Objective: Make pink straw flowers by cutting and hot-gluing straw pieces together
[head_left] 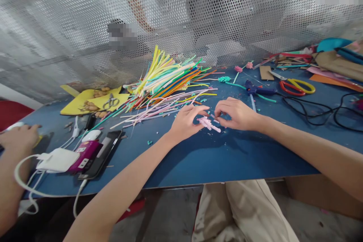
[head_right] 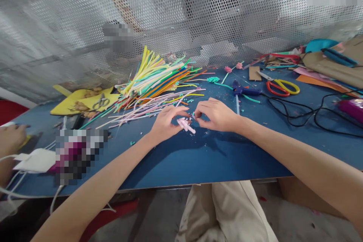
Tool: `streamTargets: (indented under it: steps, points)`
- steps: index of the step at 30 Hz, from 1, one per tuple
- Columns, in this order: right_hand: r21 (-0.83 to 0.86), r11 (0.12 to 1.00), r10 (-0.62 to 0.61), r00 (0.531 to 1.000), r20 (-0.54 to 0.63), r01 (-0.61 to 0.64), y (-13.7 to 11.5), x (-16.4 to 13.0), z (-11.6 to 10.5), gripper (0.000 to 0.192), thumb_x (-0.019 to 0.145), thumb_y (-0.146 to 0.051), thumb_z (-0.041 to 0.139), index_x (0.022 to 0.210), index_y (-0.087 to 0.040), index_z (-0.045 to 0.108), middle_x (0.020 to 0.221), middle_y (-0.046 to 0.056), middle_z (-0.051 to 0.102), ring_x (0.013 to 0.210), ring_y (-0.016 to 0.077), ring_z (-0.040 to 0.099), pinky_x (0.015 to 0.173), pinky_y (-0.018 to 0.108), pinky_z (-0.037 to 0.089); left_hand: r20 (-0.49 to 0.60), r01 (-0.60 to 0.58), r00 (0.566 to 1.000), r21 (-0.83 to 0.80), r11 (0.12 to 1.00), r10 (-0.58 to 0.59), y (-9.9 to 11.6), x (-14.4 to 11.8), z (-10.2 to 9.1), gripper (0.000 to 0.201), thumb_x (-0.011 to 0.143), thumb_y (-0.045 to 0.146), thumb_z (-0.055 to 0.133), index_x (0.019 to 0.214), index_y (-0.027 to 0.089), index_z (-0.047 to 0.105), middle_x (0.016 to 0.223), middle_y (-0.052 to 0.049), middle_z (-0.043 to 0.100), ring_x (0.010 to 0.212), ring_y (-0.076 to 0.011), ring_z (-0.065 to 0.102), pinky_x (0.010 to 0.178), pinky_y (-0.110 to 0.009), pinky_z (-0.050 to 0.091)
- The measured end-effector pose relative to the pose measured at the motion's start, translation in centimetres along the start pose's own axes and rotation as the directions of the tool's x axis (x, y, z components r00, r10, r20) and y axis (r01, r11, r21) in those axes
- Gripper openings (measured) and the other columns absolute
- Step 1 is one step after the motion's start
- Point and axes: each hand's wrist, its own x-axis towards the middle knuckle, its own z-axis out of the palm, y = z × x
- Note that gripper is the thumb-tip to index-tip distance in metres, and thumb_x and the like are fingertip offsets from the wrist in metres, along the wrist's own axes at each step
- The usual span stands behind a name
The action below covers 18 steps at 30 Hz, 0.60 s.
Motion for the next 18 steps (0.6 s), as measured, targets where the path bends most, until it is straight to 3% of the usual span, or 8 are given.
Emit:
streamTargets:
  steps: [5, 12, 18]
  points:
    - [0.017, 0.998, -0.055, 0.998, 0.007, 0.055, 0.0, 0.0, 0.0, 0.012, 0.097, -0.027, 0.053, 0.097, -0.019, 0.061, 0.098, 0.005, 0.071, 0.088, 0.0176, 0.063, 0.08, 0.033, 0.037, 0.007, -0.011, 1.0, 0.045, 0.999, 0.011, 0.6, 0.2, -0.2, 0.041, 0.098, 0.037, 0.063, 0.135, 0.03, 0.047, 0.115, 0.002, 0.077, 0.096, -0.0202, 0.067, 0.09, -0.039, 0.048]
    - [0.027, 0.997, -0.076, 0.997, 0.003, 0.076, -0.2, 0.1, 0.2, 0.012, 0.099, -0.028, 0.052, 0.097, -0.019, 0.06, 0.098, 0.006, 0.07, 0.086, 0.0171, 0.06, 0.081, 0.032, 0.038, 0.045, -0.048, 0.998, 0.033, 0.998, 0.047, 0.3, 0.0, 0.0, 0.031, 0.102, 0.034, 0.057, 0.132, 0.028, 0.052, 0.107, 0.002, 0.078, 0.091, -0.0184, 0.065, 0.088, -0.037, 0.047]
    - [-0.044, 0.999, 0.007, 1.0, -0.009, -0.008, 1.4, -0.2, -0.4, 0.021, 0.105, -0.033, 0.045, 0.099, -0.018, 0.059, 0.092, 0.006, 0.068, 0.08, 0.0174, 0.058, 0.079, 0.032, 0.038, -0.052, -0.103, 0.993, 0.007, 0.995, 0.103, -0.1, 0.0, -0.2, 0.032, 0.097, 0.02, 0.063, 0.128, 0.024, 0.055, 0.099, 0.004, 0.08, 0.079, -0.0173, 0.058, 0.084, -0.034, 0.045]
